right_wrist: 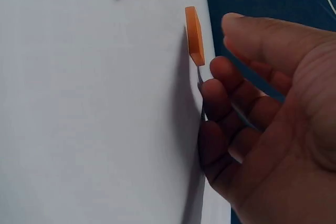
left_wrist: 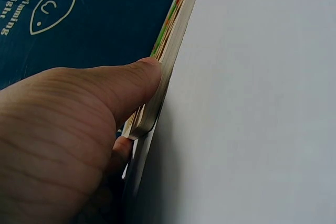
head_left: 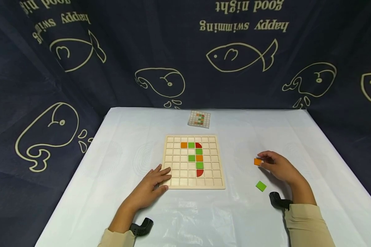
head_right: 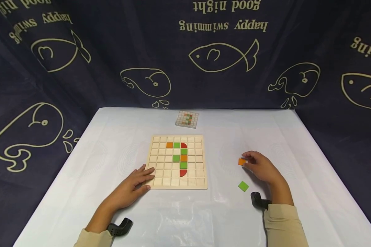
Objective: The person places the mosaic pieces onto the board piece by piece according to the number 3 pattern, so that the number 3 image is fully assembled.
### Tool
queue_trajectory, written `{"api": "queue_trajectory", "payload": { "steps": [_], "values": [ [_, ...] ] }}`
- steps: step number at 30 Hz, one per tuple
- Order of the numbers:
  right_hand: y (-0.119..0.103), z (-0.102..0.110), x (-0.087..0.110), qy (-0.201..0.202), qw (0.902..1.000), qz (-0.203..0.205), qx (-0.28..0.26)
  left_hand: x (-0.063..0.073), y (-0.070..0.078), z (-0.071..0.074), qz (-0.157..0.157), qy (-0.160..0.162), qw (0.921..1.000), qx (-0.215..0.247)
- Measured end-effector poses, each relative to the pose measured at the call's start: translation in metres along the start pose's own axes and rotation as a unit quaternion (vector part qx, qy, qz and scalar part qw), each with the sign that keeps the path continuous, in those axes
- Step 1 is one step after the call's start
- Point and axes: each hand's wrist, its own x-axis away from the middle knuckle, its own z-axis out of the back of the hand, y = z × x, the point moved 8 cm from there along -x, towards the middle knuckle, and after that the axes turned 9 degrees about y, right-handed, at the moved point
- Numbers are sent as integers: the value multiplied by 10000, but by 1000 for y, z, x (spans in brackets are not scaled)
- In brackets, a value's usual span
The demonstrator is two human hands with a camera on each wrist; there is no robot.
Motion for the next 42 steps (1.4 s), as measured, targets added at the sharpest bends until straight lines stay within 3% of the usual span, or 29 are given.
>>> {"api": "queue_trajectory", "payload": {
  "steps": [18, 42],
  "values": [
    [0, -9, -4, -89, 9990, 340, 260, -1, 1, 0, 74, -64, 10000, 3],
    [-8, -7, -2, -115, 9992, 195, 322, -1, 1, 0, 19, -72, 10000, 9]
  ]
}}
